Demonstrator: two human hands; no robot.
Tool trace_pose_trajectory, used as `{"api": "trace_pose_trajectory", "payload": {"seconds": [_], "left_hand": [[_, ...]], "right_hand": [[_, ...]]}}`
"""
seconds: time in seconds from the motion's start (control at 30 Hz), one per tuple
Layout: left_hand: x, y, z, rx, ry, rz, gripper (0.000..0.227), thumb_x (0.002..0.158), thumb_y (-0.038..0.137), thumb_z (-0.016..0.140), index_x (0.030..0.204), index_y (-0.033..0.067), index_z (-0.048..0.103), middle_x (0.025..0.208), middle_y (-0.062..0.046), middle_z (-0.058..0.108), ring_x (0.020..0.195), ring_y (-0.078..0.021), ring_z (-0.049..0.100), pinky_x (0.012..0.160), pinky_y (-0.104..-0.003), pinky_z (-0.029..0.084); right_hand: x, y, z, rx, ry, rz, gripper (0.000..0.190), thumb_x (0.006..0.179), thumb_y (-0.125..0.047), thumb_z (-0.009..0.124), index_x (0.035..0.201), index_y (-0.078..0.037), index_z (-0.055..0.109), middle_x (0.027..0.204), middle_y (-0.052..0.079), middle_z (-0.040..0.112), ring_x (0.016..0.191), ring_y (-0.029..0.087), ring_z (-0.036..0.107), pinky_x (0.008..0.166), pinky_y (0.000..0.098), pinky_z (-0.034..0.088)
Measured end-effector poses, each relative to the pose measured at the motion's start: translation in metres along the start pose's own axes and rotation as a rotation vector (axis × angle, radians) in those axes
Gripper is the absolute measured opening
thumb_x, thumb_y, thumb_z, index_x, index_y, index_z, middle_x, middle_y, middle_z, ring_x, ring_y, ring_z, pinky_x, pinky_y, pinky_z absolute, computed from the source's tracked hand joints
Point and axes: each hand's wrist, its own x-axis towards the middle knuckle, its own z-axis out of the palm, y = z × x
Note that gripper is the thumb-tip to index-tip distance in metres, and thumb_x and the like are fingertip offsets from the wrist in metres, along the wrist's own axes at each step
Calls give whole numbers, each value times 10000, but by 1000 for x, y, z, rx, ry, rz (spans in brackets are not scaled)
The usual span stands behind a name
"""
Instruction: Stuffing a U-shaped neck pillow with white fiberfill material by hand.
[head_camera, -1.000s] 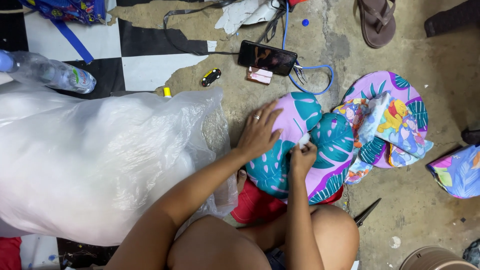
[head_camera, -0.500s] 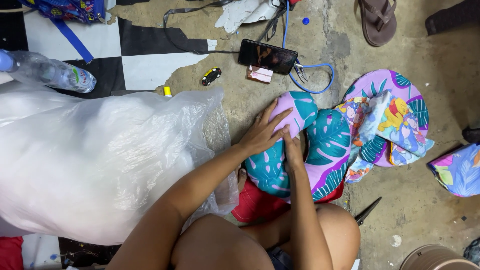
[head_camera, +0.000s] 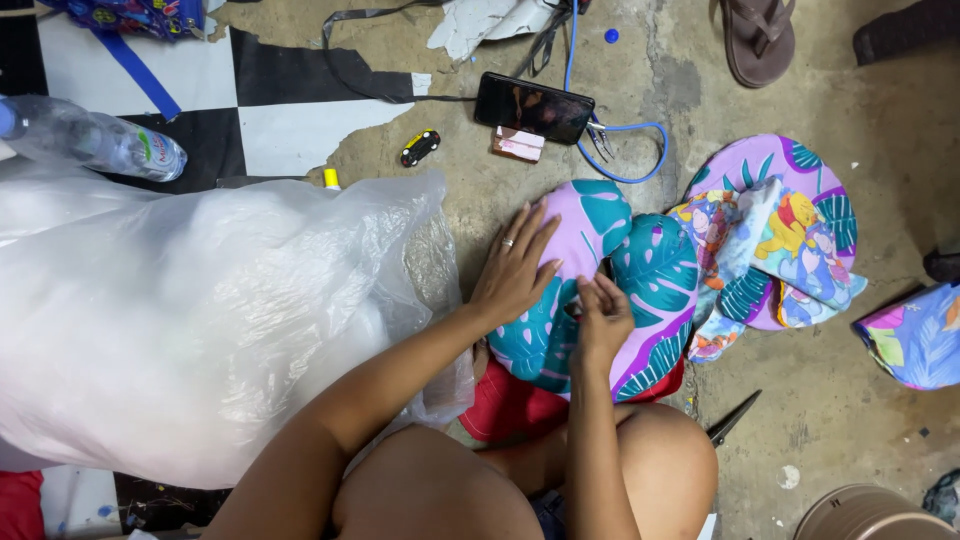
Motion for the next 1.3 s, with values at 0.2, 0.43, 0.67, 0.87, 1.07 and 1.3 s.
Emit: {"api": "trace_pose_trajectory", "payload": {"seconds": [0.2, 0.43, 0.67, 0.87, 1.07, 1.3], "left_hand": [[-11, 7, 3, 132, 22, 101, 613, 1112, 448, 439, 1650, 168, 349, 1730, -160, 237, 1601, -414, 173, 1247, -583, 229], [-10, 7, -1, 197, 51, 179, 580, 1085, 560, 406, 1495, 181, 562, 1720, -152, 257, 1584, -481, 159, 1254, -638, 151], [-13, 5, 0, 8, 18, 101, 624, 1087, 542, 419, 1481, 75, 543, 1726, -146, 237, 1594, -448, 132, 1276, -606, 92], [-5, -48, 3, -749, 113, -433, 791, 993, 233, 732, 1586, -25, 276, 1538, -305, 444, 1438, -472, 445, 1220, -540, 356], [16, -23, -63, -967, -378, -843, 711, 841, 561, 823, 1331, 67, 678, 1281, -174, 704, 1236, -306, 659, 1026, -423, 528], [13, -57, -13, -978, -321, -725, 784, 828, 396, 902, 1429, 174, 451, 1488, -153, 500, 1415, -348, 473, 1160, -469, 400]], "right_hand": [[8, -8, 10, 221, -205, 217, 605, 924, -330, 832, 1357, 1, 569, 1113, 16, 680, 963, 137, 605, 822, 271, 472], [17, -40, 30, 238, -534, 325, 587, 986, -545, 661, 1267, -32, 701, 1171, 181, 724, 1092, 326, 727, 894, 447, 598], [11, -49, 37, 207, -494, 332, 588, 997, -576, 642, 1064, -3, 755, 949, 150, 721, 915, 301, 727, 828, 428, 618], [22, -39, 13, 13, -298, 218, 383, 974, -446, 763, 871, -77, 779, 687, 79, 690, 639, 238, 718, 586, 348, 592], [-1, -21, 2, 359, -172, 238, 176, 949, -135, 788, 1051, -14, 713, 650, -91, 433, 578, 17, 451, 646, 154, 444], [1, -47, 13, 190, -556, 265, 212, 914, -284, 819, 1007, -94, 804, 929, 66, 788, 869, 167, 744, 894, 334, 539]]}}
